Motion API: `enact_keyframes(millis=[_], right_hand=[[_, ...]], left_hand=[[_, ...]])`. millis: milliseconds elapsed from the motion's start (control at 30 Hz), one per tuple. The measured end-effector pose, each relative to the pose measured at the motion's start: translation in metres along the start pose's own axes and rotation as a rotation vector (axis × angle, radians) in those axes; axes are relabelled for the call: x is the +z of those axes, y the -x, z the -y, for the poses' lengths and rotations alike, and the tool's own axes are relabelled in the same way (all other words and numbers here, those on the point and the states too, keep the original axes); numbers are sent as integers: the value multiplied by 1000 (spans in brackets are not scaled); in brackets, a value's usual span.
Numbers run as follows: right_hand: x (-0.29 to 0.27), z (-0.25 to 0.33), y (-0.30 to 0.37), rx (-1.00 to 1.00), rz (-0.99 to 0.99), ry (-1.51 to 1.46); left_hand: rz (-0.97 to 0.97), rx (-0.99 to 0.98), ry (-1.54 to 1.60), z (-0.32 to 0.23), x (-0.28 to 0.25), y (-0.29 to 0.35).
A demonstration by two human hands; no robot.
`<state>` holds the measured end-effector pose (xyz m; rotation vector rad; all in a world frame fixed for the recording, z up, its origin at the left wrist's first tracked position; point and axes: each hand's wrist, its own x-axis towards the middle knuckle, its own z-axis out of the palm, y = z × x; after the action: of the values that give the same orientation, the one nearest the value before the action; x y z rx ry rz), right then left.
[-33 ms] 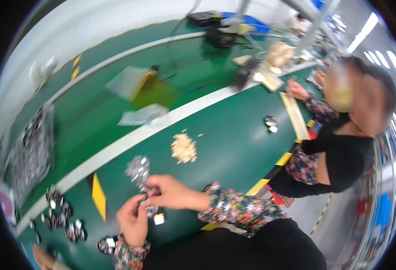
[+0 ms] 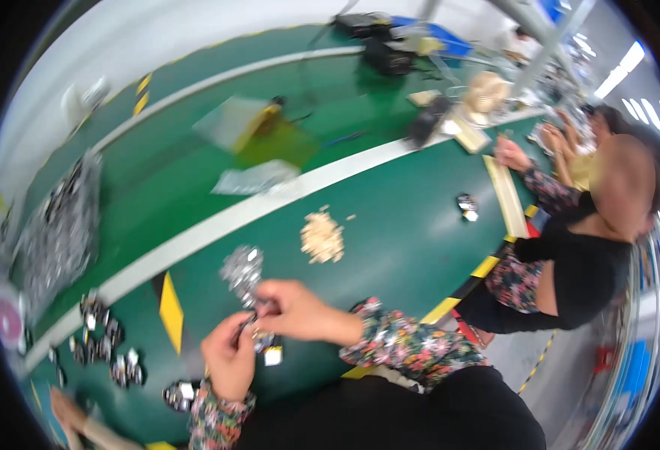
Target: Assembling small electronic components at a production line station using tweezers.
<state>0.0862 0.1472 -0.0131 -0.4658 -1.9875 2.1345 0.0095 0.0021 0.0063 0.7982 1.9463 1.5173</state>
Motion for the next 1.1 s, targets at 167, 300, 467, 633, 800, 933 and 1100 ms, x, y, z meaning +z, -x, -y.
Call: enact_keyframes(millis=[167, 300, 467, 633, 800, 933, 1100], right_hand=[[-5, 18, 3, 74, 41, 206], [-4, 15, 0, 77, 31, 96], [-15, 24, 6, -4, -34, 108], [-15, 32, 19, -71, -44, 335], [-10, 33, 20, -190, 5, 601], [-9, 33, 18, -221, -3, 632], [-6, 32, 18, -227, -9, 634]], left_hand=[[-112, 157, -123, 4, 5, -3], [-77, 13, 167, 8, 5, -6], [-14, -47, 185, 0, -4, -5], [-44, -15, 257, 0, -6, -5], [-51, -11, 233, -6, -6, -4], [-50, -10, 191, -4, -7, -4], [-100, 65, 188, -3, -4, -5]])
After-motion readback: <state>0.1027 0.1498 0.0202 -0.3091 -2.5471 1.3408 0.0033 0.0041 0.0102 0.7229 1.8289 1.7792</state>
